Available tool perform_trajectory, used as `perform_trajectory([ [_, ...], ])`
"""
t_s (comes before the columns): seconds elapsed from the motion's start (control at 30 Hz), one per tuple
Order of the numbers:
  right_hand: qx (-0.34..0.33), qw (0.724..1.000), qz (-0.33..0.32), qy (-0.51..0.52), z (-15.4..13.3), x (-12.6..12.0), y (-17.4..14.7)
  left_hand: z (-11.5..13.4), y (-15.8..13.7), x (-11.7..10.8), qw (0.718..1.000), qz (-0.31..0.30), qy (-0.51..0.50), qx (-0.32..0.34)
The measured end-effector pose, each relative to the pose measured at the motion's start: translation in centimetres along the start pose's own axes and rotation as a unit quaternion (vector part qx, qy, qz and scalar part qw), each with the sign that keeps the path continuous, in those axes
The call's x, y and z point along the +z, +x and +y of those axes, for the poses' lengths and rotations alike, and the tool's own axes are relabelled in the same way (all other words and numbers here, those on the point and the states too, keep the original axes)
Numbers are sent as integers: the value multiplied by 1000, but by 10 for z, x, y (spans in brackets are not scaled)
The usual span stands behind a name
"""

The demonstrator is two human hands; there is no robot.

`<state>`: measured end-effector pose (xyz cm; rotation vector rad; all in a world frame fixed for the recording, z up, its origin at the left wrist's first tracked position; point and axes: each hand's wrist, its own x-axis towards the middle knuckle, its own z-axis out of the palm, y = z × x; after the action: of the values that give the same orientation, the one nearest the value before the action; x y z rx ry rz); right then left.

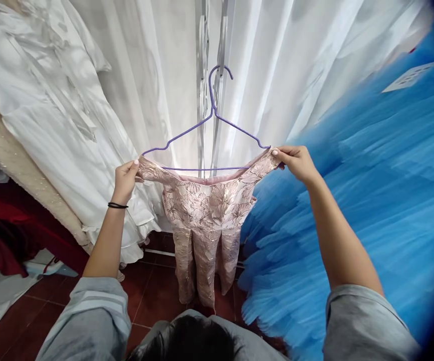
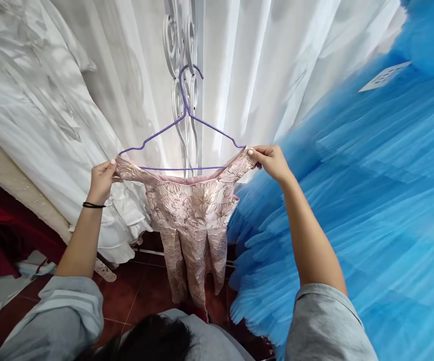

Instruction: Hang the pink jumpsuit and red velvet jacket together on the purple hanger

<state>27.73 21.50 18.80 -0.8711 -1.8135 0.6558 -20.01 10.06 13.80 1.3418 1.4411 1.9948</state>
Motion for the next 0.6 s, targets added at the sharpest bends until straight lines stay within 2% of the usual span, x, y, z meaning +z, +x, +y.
perform_trajectory([
  [0.13, 41, 997, -37, 59, 4, 13, -2, -31, -8, -1, 995, -25, -74, -59],
  [0.23, 91, 989, -65, 96, 27, 31, -10, -62, -28, 7, 994, -76, -28, -67],
  [0.33, 109, 987, 13, 118, 70, 63, -42, -97, -78, 29, 986, -145, 29, -78],
  [0.4, 118, 986, 61, 97, 102, 95, -84, -119, -129, 45, 971, -217, 57, -89],
  [0.43, 138, 985, 53, 85, 116, 113, -111, -129, -158, 52, 961, -249, 70, -98],
  [0.53, 194, 978, -21, 76, 142, 173, -206, -151, -242, 60, 936, -303, 111, -141],
  [0.6, 223, 971, -64, 64, 143, 205, -269, -155, -284, 56, 919, -338, 118, -165],
])
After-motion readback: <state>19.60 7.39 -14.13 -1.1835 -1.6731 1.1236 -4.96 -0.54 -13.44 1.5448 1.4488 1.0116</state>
